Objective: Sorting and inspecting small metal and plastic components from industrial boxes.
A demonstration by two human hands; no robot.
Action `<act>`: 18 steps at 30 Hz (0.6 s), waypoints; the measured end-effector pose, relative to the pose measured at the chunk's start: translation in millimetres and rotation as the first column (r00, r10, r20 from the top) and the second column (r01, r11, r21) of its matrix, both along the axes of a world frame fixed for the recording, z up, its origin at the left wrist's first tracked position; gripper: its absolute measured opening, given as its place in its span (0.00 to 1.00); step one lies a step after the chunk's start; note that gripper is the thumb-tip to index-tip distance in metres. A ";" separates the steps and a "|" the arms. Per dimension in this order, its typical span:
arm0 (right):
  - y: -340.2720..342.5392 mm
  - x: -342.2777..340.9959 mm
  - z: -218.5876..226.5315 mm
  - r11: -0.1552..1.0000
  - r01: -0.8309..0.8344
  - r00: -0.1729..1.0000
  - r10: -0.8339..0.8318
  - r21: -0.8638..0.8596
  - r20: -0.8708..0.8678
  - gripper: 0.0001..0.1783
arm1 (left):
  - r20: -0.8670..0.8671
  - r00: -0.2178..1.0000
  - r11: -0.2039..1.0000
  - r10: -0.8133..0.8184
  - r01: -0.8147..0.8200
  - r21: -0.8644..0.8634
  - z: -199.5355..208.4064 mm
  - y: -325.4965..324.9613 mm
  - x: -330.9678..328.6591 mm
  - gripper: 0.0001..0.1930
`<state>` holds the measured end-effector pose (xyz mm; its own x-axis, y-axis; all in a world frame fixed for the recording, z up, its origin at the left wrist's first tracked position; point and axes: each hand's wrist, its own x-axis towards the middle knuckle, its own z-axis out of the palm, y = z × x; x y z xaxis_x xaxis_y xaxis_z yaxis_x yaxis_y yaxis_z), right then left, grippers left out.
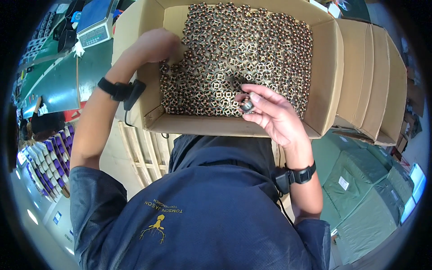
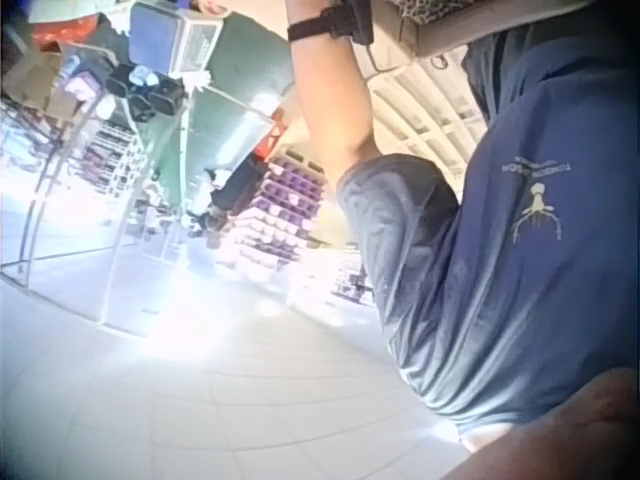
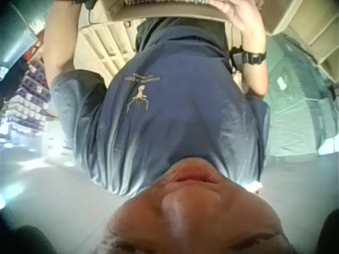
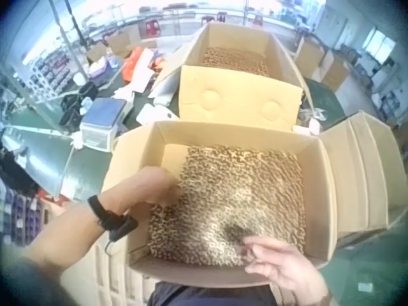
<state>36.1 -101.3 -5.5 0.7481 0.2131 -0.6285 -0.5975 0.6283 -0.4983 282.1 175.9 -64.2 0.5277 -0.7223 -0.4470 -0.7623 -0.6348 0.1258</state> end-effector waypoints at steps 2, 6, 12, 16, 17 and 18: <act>8.0 16.8 -10.3 0.993 -0.095 0.995 0.096 0.076 -0.015 0.20 | 0.061 0.997 0.976 0.053 -0.039 -0.214 9.5 9.1 -6.0 0.09; 49.1 67.3 -20.9 0.965 -0.245 0.969 0.241 -0.097 -0.046 0.18 | 0.049 0.910 0.575 0.412 -0.219 -0.788 34.1 36.4 -37.5 0.08; 124.7 139.1 -75.7 0.522 -0.194 0.808 0.565 -0.831 0.166 0.20 | -0.300 0.599 0.048 0.742 -0.494 -0.868 42.4 81.9 -111.5 0.08; 156.7 170.0 -111.2 0.156 0.144 0.583 0.785 -0.977 0.211 0.19 | -0.362 0.487 -0.090 0.795 -0.496 -0.864 25.6 103.5 -140.3 0.09; 160.7 173.0 -116.0 0.152 0.137 0.560 0.803 -0.979 0.204 0.19 | -0.362 0.488 -0.104 0.794 -0.477 -0.873 20.8 108.2 -145.3 0.09; 163.7 174.9 -119.1 0.098 0.181 0.520 0.835 -0.979 0.180 0.18 | -0.406 0.474 -0.159 0.782 -0.478 -0.864 18.3 109.6 -148.9 0.09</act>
<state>211.0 62.4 -124.7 0.9523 0.3051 -0.0111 0.2188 -0.7073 -0.6722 133.2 285.5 -45.9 0.9256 0.2581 0.2767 -0.1509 -0.4188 0.8955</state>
